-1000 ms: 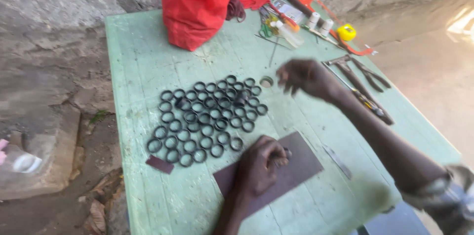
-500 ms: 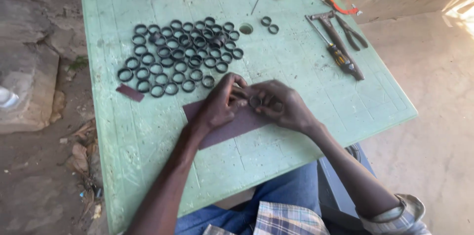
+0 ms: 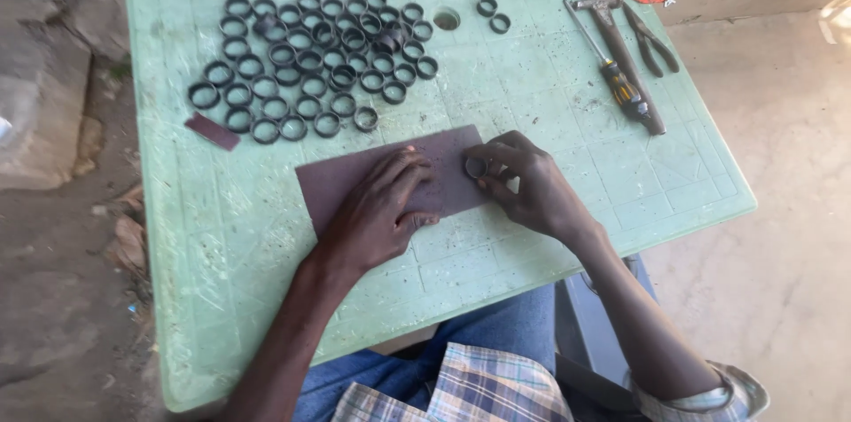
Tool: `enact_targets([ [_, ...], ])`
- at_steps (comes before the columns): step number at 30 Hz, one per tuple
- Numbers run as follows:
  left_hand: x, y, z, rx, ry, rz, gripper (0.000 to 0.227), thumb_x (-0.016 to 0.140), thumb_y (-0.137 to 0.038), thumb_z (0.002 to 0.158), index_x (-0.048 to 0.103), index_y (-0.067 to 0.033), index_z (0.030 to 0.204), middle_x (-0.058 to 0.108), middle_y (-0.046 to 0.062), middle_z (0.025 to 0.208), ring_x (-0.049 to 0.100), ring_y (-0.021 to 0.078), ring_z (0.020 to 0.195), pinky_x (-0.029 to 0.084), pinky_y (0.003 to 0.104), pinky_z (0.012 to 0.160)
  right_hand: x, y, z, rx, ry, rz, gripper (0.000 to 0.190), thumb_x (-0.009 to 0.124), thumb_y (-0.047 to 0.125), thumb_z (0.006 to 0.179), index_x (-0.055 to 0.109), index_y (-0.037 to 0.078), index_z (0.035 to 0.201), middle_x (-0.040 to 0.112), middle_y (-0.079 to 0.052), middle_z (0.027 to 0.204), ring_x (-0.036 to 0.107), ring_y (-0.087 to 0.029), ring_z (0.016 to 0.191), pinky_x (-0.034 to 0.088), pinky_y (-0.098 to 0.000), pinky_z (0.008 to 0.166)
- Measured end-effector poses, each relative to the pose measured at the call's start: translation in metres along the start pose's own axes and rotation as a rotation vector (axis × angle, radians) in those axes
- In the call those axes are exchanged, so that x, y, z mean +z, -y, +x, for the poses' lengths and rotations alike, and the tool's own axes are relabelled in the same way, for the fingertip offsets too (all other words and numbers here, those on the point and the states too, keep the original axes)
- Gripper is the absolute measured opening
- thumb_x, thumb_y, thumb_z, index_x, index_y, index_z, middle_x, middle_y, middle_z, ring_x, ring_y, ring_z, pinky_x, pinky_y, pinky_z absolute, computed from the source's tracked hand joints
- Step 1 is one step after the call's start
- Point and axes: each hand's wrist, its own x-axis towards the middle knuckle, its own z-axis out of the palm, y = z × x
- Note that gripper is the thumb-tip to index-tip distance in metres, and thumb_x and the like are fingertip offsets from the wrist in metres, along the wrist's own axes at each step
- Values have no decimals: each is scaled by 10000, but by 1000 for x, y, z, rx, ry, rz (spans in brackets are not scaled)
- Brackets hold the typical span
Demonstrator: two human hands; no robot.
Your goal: Sand the inner and outer surfaces of circular metal or plastic rings using a sheet of sandpaper.
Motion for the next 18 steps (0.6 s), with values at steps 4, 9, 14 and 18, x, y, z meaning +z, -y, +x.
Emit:
enact_targets([
  [4, 5, -5, -4, -44, -5, -30, 514, 765, -283, 849, 614, -48, 1280, 484, 121, 1502, 370, 305, 1478, 330, 465, 1212, 2, 12, -3, 4, 36, -93, 427, 740, 5, 839, 711, 107, 1252, 662, -121, 1163, 734, -208, 901, 608, -359, 757],
  [9, 7, -4, -5, 44, -122, 184, 583, 697, -315, 894, 532, -7, 1360, 403, 169, 1528, 236, 330, 1507, 194, 520, 1226, 8, 4, 1, 42, -48, -99, 337, 795, 64, 862, 741, 96, 1193, 696, -119, 1126, 746, -205, 856, 606, -351, 730],
  [14, 18, 4, -4, 54, -129, 275, 636, 514, -363, 964, 416, 0, 1477, 354, 169, 1577, 222, 307, 1514, 119, 506, 1252, 8, 20, -1, 95, -40, -82, 239, 847, 102, 792, 742, 54, 1001, 717, -80, 962, 726, -167, 796, 605, -320, 679],
  [18, 19, 8, -5, 65, -84, 527, 652, 277, -412, 1028, 333, -10, 1537, 279, 160, 1643, 189, 301, 1539, 74, 487, 1255, 22, 12, 6, 119, -81, -104, 216, 864, 106, 801, 692, 16, 896, 697, -69, 830, 693, -157, 724, 559, -307, 635],
])
